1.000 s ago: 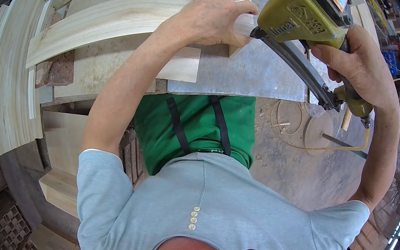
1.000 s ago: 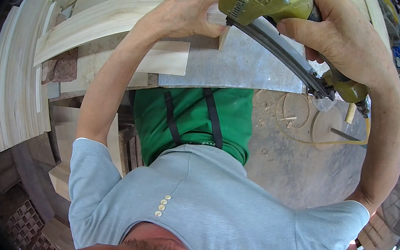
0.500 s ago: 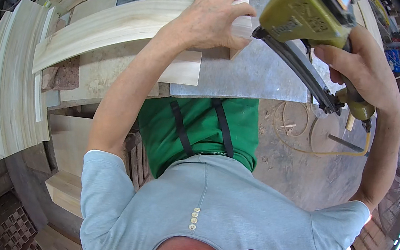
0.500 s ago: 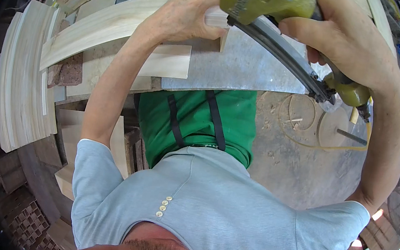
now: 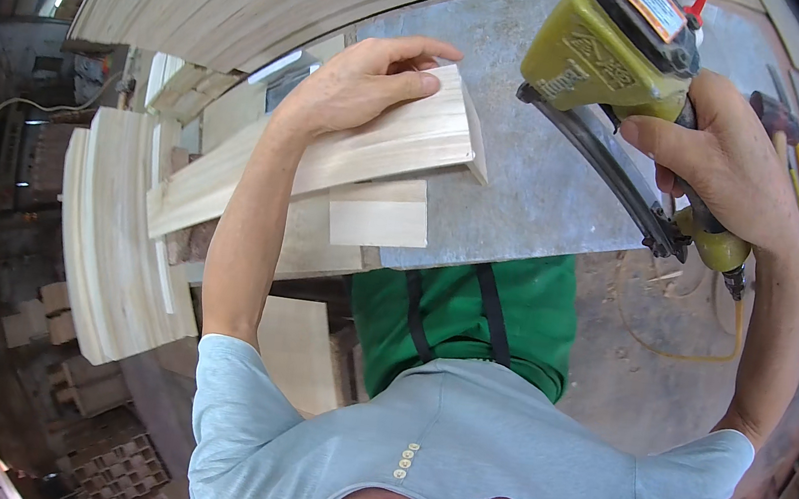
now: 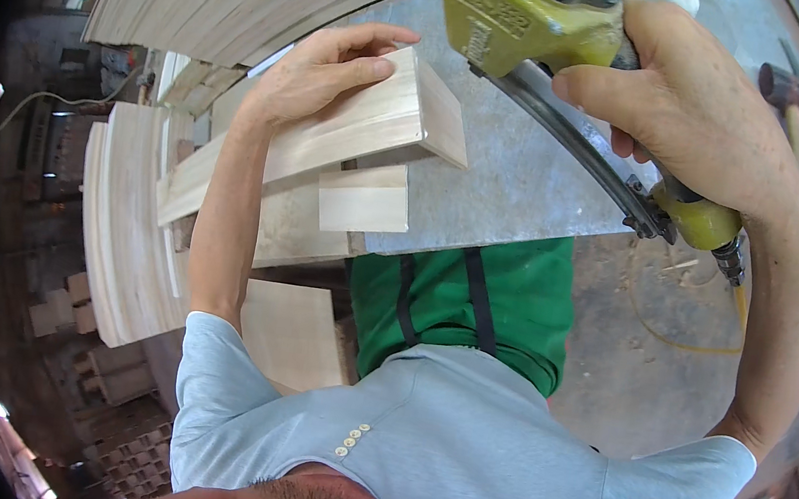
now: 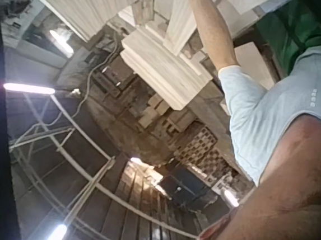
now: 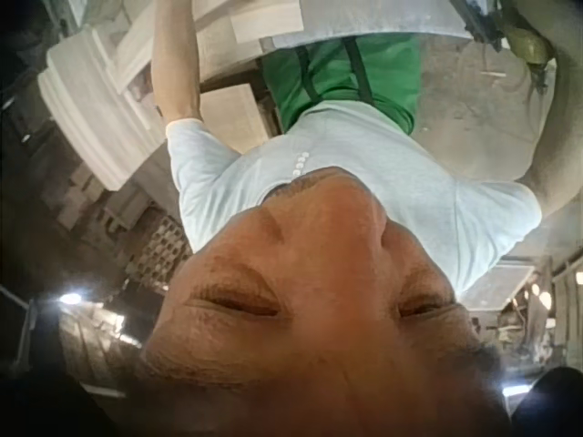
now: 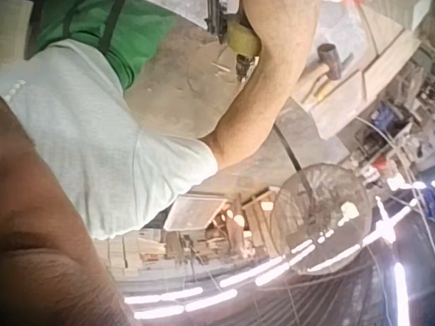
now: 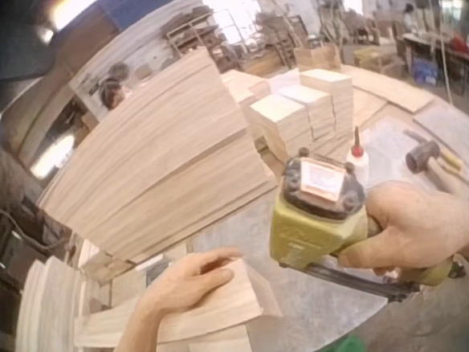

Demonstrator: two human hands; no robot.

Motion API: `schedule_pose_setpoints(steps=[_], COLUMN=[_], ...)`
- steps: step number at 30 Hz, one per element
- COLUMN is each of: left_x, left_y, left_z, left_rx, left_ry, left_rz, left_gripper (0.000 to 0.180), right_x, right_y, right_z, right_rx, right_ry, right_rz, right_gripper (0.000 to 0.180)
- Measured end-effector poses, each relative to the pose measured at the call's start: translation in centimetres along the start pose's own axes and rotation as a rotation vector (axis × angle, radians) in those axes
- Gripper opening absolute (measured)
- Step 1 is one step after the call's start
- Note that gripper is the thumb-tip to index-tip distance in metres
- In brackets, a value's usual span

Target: Assembling wooden box components using wood glue and a pneumatic nail gun.

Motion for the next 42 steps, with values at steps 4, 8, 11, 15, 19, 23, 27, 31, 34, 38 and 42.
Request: schedule_pose_setpoints(steps=[4,8,11,15,19,23,27,31,34,38,42], left_x=[0.4,0.7,0.6,0.7,0.7,0.7,0.8,0.9,1.1,0.6,0.5], left_y=[-1.4,-2.0,-2.5,-2.8,-3.0,-3.1,-2.9,-2.9,-3.1,-3.5,-3.6], left_z=[1.0,1.1,2.2,2.2,2.1,2.2,1.9,2.0,2.4,1.9,1.8], left_rx=[-0.101,-0.142,-0.179,-0.168,-0.164,-0.147,-0.141,-0.123,-0.154,-0.100,-0.110], left_ry=[0.144,0.249,0.275,0.343,0.318,0.336,0.328,0.427,0.487,0.275,0.223], left_rz=[0.081,0.140,0.175,0.202,0.220,0.210,0.196,0.216,0.261,0.246,0.214], left_gripper=[0.030,0.023,0.022,0.023,0.022,0.022,0.024,0.028,0.032,0.027,0.023], right_x=[0.9,0.4,0.8,0.6,0.1,0.4,0.4,0.2,0.3,0.5,0.5], right_y=[-1.6,-2.0,-2.5,-2.5,-2.1,-2.2,-2.2,-2.2,-2.3,-2.3,-2.2], right_z=[-2.0,-2.7,-2.9,-3.0,-3.1,-3.0,-3.1,-2.5,-2.8,-3.0,-3.1], right_rx=[-0.073,-0.122,-0.139,-0.140,-0.130,-0.098,-0.061,-0.117,-0.059,-0.084,-0.062], right_ry=[-0.102,-0.143,-0.176,-0.201,-0.204,-0.233,-0.206,-0.198,-0.143,-0.142,-0.180], right_rz=[0.050,0.000,0.038,0.026,-0.019,0.035,0.053,0.033,0.056,0.050,0.033], right_gripper=[0.024,0.022,0.022,0.021,0.021,0.021,0.021,0.021,0.021,0.022,0.022])
Point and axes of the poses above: each hand's wrist, its own y-axis away from the middle knuckle, its own x-axis out of the palm, z = x × y, the point moved 9 cm from there along -y, towards the middle knuckle, and after that the axes turned 2 degrees about -x, right-handed, at the moved point
